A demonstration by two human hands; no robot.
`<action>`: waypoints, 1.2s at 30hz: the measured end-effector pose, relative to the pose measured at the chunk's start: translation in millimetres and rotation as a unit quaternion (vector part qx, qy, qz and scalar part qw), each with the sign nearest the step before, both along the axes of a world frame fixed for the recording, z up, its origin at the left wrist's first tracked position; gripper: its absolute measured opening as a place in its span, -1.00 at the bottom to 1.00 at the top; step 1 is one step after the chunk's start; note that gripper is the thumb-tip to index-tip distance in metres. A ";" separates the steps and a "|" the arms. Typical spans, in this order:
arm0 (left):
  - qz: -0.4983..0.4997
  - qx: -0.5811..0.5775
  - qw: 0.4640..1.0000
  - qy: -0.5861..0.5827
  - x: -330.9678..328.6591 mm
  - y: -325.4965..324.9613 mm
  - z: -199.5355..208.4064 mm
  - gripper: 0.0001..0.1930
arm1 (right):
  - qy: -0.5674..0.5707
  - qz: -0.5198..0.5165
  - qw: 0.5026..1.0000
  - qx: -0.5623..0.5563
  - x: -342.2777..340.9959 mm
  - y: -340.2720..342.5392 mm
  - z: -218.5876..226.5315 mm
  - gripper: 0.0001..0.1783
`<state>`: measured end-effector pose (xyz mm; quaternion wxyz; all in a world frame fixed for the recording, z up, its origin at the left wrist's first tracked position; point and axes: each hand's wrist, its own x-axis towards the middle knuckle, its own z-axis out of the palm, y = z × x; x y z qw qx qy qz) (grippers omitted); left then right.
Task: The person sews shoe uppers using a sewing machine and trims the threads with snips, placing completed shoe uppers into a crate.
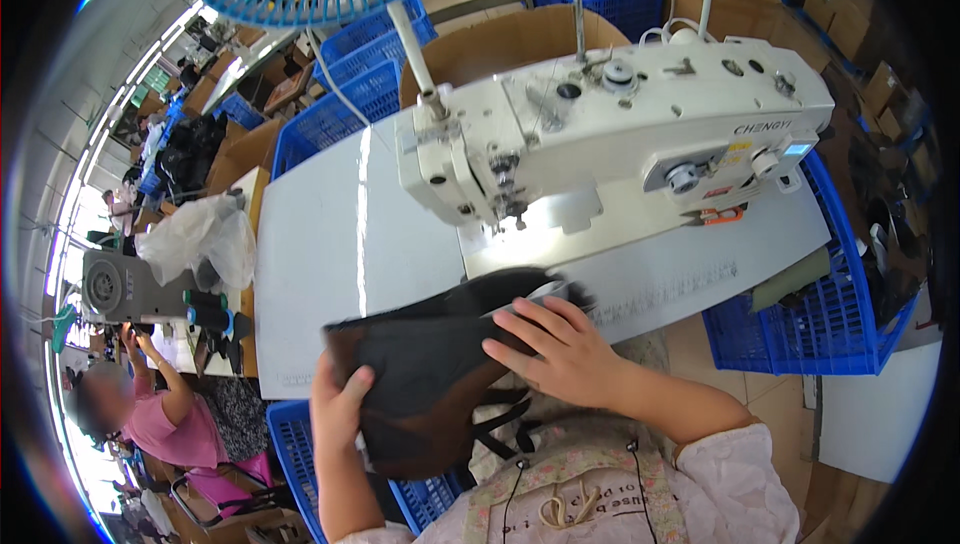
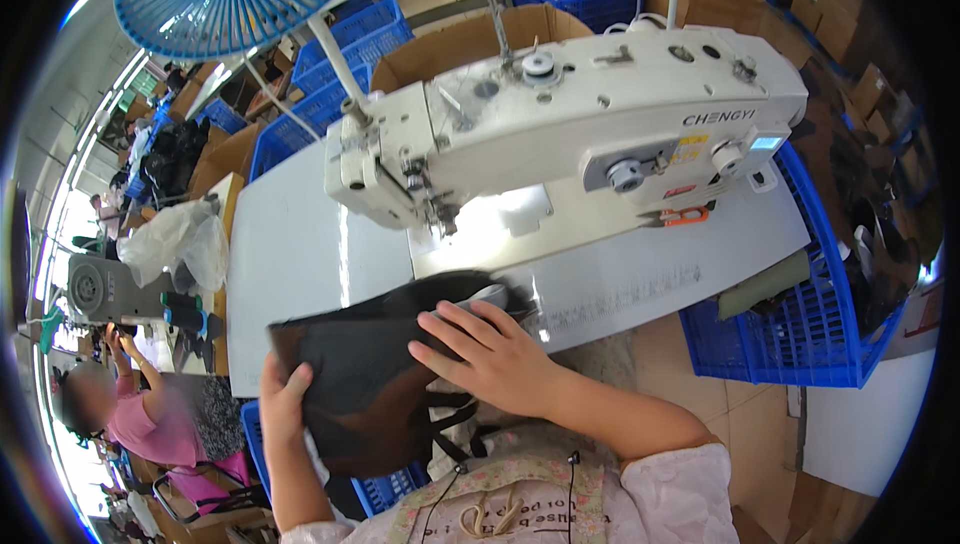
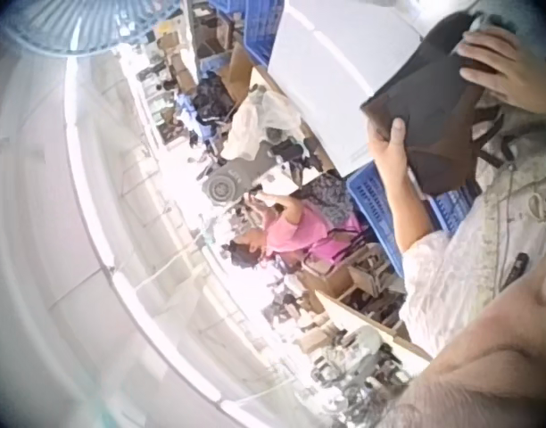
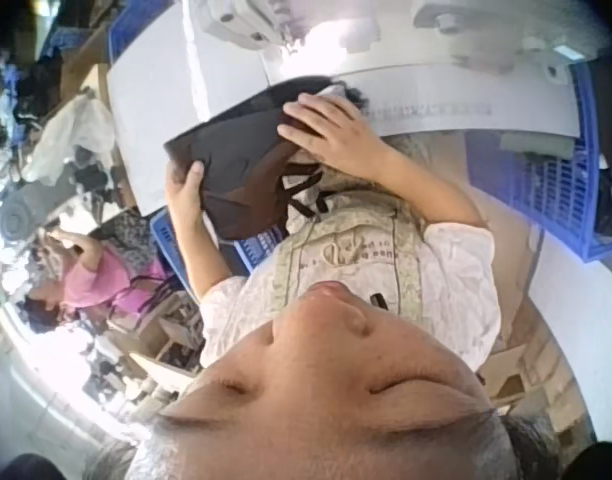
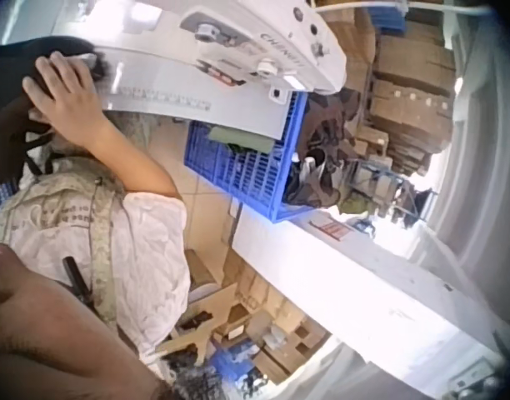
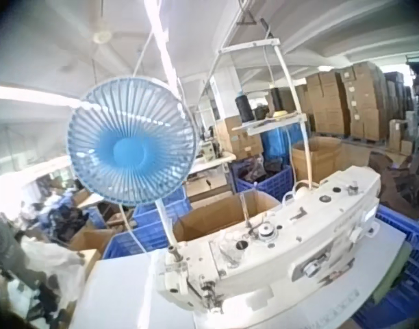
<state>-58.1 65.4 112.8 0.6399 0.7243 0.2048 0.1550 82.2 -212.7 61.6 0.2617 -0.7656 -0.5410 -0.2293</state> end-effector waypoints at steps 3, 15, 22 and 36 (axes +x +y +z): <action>0.115 0.032 0.993 0.011 -48.9 51.0 32.1 -0.31 | 0.092 -0.036 0.995 0.031 4.5 -9.7 -12.9 -0.32; 0.222 0.241 0.937 -0.125 3.4 122.2 107.3 -0.48 | 0.200 -0.048 0.979 -0.002 31.2 -13.9 -48.9 -0.46; 0.238 -0.069 0.872 -0.423 297.9 144.1 45.8 -0.45 | 0.212 -0.077 0.974 -0.006 39.2 -25.2 -62.8 -0.59; -0.239 0.055 0.969 0.038 344.2 158.6 -120.7 -0.58 | 0.221 0.011 0.959 0.177 33.6 -21.4 -83.7 -0.75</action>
